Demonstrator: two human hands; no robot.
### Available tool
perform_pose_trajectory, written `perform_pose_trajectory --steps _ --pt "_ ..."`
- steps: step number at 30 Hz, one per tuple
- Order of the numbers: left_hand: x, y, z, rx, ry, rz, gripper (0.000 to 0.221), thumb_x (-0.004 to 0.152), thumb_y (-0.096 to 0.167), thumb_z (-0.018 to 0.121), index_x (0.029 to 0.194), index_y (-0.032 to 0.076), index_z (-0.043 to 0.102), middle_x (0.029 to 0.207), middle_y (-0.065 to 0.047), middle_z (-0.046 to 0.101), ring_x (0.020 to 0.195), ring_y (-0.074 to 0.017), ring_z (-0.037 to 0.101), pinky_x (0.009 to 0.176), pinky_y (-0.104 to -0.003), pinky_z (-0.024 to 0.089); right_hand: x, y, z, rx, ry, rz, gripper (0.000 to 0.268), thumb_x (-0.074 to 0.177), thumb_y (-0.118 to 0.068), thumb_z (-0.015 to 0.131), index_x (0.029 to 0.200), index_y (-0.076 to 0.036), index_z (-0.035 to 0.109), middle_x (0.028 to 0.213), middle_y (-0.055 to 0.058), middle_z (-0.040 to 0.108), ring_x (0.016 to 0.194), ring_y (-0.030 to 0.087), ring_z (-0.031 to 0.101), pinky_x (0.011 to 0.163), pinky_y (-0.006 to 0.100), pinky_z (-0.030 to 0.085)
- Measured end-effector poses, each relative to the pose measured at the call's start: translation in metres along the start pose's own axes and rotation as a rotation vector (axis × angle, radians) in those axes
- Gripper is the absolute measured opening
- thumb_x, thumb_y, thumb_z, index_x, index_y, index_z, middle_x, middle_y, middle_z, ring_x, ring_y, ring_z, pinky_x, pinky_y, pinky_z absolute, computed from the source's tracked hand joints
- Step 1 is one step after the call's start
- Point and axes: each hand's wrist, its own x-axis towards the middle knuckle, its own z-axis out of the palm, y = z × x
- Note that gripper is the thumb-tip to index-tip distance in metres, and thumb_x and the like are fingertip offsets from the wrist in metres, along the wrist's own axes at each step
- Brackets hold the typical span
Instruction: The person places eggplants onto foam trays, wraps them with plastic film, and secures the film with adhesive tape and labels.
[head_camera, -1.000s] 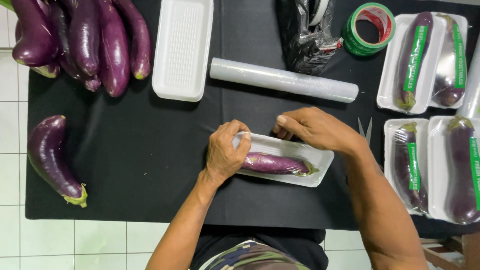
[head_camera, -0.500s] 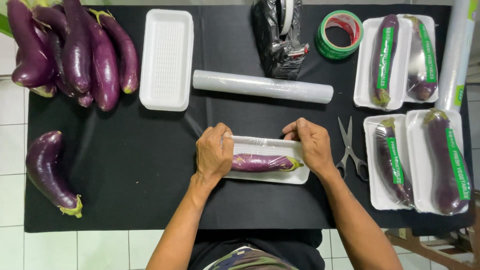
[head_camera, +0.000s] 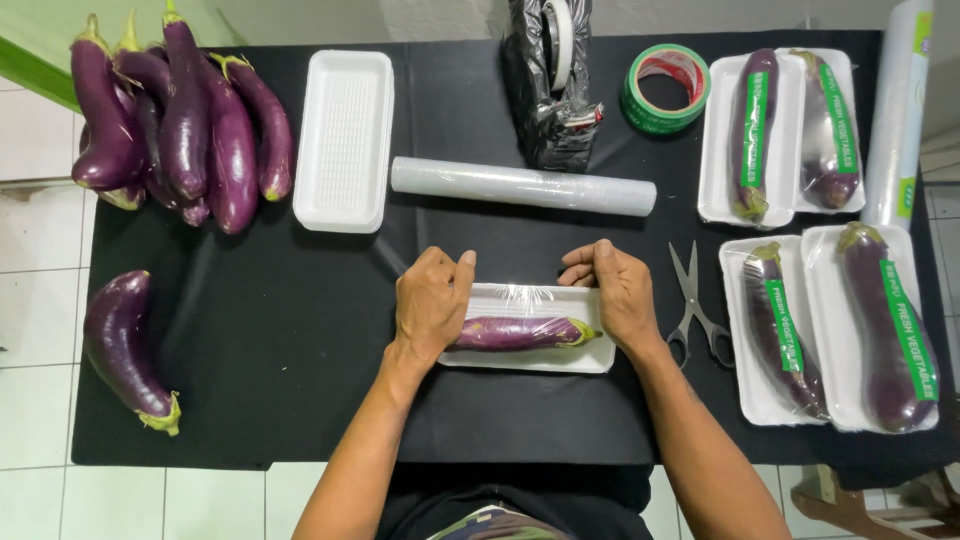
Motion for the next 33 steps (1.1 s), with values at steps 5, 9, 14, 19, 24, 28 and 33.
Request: perform_pose_trajectory --steps 5,9,14,19,24,28,33 --pt "0.004 -0.007 0.008 0.053 -0.087 -0.01 0.061 0.106 0.038 0.054 0.055 0.006 0.063 0.064 -0.01 0.057 0.057 -0.0282 0.065 0.048 -0.032 0.052 -0.001 0.0 0.001 0.025 0.021 -0.005 0.057 0.113 -0.04 0.034 0.098 -0.005 0.077 0.072 0.009 0.076 0.067 0.015 0.071 0.067 0.028 0.057" --pt "0.011 -0.007 0.006 0.01 -0.172 -0.1 0.068 0.106 0.046 0.051 0.055 0.003 0.062 0.063 -0.014 0.059 0.055 -0.0318 0.065 0.044 -0.035 0.05 -0.002 0.003 0.001 0.028 0.024 -0.005 0.057 0.113 -0.04 0.035 0.098 -0.005 0.077 0.073 0.009 0.076 0.067 0.015 0.072 0.067 0.028 0.058" --pt "0.027 0.01 -0.021 -0.029 -0.347 -0.225 0.073 0.105 0.054 0.048 0.061 -0.003 0.064 0.062 -0.023 0.063 0.064 -0.043 0.07 0.05 -0.045 0.056 -0.002 0.006 0.004 0.013 0.027 -0.043 0.055 0.113 -0.037 0.035 0.097 -0.006 0.077 0.072 0.008 0.076 0.066 0.014 0.071 0.065 0.026 0.058" --pt "0.048 0.011 -0.041 0.03 -0.368 -0.25 0.082 0.103 0.061 0.046 0.059 -0.006 0.064 0.064 -0.029 0.065 0.069 -0.0515 0.07 0.054 -0.053 0.054 -0.005 0.003 0.004 0.026 0.052 -0.044 0.054 0.114 -0.035 0.035 0.097 -0.005 0.076 0.072 0.008 0.075 0.066 0.013 0.071 0.066 0.026 0.057" --pt "0.061 0.012 -0.046 0.027 -0.06 0.007 0.043 0.106 0.032 0.057 0.072 0.009 0.068 0.065 -0.01 0.057 0.064 -0.032 0.065 0.058 -0.042 0.053 0.0 -0.02 -0.002 -0.091 0.204 -0.151 0.034 0.112 -0.025 0.049 0.105 -0.002 0.073 0.086 0.016 0.077 0.074 0.021 0.074 0.064 0.031 0.06" --pt "0.084 0.047 -0.014 -0.104 0.017 0.17 0.009 0.093 0.02 0.073 0.097 0.012 0.073 0.084 -0.004 0.068 0.082 -0.0253 0.068 0.076 -0.037 0.055 0.047 -0.06 -0.017 -0.145 0.367 -0.34 0.019 0.11 -0.012 0.056 0.113 0.0 0.071 0.095 0.017 0.074 0.08 0.023 0.072 0.067 0.032 0.06" --pt "0.122 0.084 0.025 -0.312 0.06 0.244 0.07 0.086 0.011 0.083 0.145 -0.001 0.049 0.14 -0.024 0.057 0.115 -0.0414 0.061 0.098 -0.048 0.048 0.134 -0.077 -0.029 -0.296 0.118 -0.399 0.033 0.111 -0.033 0.053 0.116 -0.01 0.077 0.105 0.015 0.068 0.108 0.036 0.066 0.093 0.048 0.054"
